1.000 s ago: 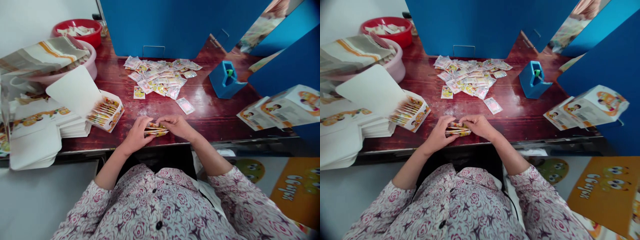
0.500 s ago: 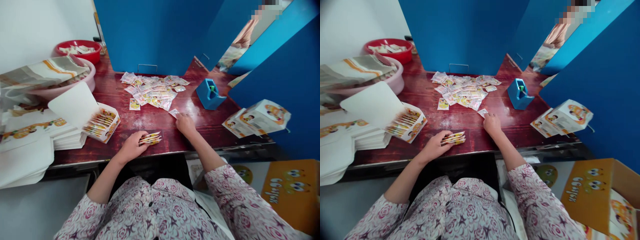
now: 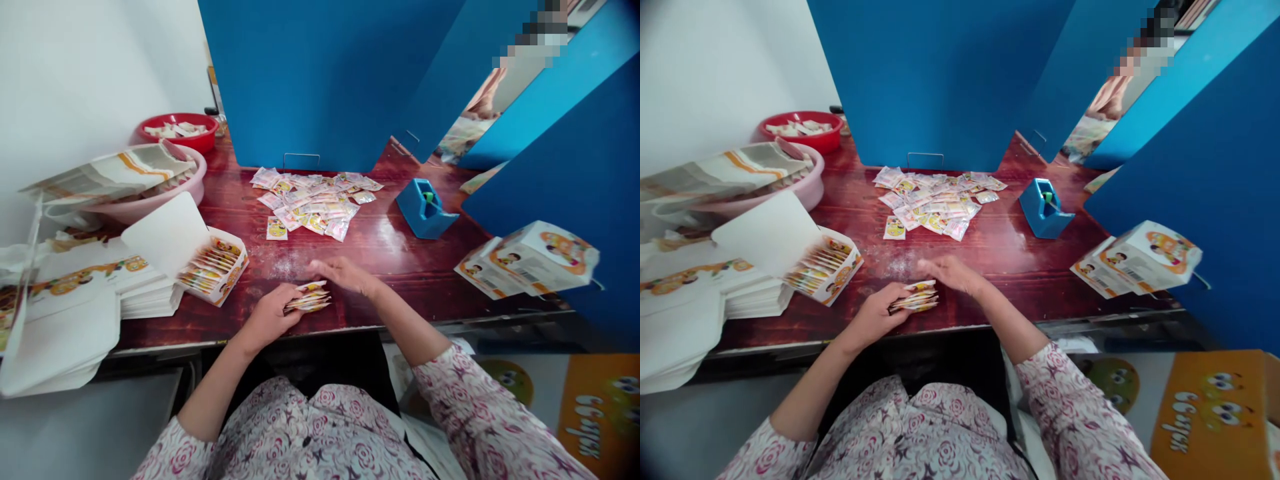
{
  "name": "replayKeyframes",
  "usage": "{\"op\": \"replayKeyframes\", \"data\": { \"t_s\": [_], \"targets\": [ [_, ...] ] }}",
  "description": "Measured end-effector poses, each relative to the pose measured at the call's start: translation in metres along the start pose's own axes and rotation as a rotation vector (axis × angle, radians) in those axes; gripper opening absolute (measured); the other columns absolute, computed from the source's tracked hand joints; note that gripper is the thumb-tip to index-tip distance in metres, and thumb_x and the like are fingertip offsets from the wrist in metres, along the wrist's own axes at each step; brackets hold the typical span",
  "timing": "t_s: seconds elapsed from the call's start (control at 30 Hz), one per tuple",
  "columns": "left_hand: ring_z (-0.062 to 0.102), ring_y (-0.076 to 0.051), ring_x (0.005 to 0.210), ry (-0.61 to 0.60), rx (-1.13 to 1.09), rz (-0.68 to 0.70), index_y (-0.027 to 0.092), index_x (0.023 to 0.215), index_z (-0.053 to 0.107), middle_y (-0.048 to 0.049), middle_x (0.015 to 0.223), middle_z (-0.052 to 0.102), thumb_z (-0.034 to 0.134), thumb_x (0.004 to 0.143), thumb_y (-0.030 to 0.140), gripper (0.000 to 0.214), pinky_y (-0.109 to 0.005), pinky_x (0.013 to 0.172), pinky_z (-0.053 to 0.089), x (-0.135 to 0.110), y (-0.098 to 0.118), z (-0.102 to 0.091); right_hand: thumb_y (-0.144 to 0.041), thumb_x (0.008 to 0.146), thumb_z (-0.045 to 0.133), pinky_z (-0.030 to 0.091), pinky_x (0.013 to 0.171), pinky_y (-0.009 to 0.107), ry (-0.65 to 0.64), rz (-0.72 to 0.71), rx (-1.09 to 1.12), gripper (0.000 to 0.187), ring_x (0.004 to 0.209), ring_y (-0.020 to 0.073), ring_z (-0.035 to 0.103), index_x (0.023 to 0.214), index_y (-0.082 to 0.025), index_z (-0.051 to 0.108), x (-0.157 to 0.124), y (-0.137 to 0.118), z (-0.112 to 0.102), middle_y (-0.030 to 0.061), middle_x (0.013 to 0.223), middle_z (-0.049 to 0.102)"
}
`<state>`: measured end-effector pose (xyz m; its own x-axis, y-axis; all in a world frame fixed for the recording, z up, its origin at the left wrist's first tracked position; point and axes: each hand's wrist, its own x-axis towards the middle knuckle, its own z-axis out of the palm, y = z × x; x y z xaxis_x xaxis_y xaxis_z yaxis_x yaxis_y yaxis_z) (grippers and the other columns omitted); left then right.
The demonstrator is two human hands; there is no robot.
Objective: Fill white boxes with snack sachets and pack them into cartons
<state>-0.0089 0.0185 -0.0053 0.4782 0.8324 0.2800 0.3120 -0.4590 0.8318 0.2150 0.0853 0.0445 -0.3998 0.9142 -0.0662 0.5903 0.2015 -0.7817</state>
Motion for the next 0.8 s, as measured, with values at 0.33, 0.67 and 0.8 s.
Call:
{"op": "replayKeyframes", "data": {
  "t_s": [0.33, 0.67, 0.8],
  "targets": [
    [0.066, -0.025, 0.109, 0.067, 0.089, -0.193, 0.023, 0.126, 0.06, -0.0082, 0.12, 0.071, 0.07, 0.079, 0.024, 0.048, -0.042, 0.099, 0.052, -0.001, -0.001, -0.001, -0.032, 0.092, 0.059, 0.047, 0.096, 0.039, 0.354, 0.391, -0.78, 0.039, 0.117, 0.033, 0.062, 0.12, -0.006, 0.067, 0.082, 0.036, -0.037, 0.0255, 0.122, 0.067],
    [0.042, -0.032, 0.142, 0.08, 0.118, -0.047, 0.019, 0.106, 0.07, -0.0154, 0.152, 0.045, 0.069, 0.078, 0.016, 0.028, -0.052, 0.117, 0.035, 0.003, -0.002, -0.001, -0.031, 0.091, 0.056, 0.054, 0.09, 0.031, 0.184, -0.015, 0.079, 0.025, 0.095, 0.0183, 0.071, 0.105, -0.022, 0.076, 0.007, 0.021, 0.005, 0.0028, 0.106, 0.076],
    [0.045, -0.03, 0.141, 0.046, 0.034, -0.029, 0.018, 0.107, 0.068, -0.0158, 0.15, 0.048, 0.065, 0.08, 0.012, 0.028, -0.048, 0.117, 0.037, 0.002, 0.0, -0.001, -0.05, 0.092, 0.057, 0.057, 0.071, 0.029, -0.172, -0.053, 0.159, 0.035, 0.078, 0.0188, 0.07, 0.093, -0.023, 0.079, -0.008, 0.006, 0.02, 0.0006, 0.087, 0.076]
  ]
}}
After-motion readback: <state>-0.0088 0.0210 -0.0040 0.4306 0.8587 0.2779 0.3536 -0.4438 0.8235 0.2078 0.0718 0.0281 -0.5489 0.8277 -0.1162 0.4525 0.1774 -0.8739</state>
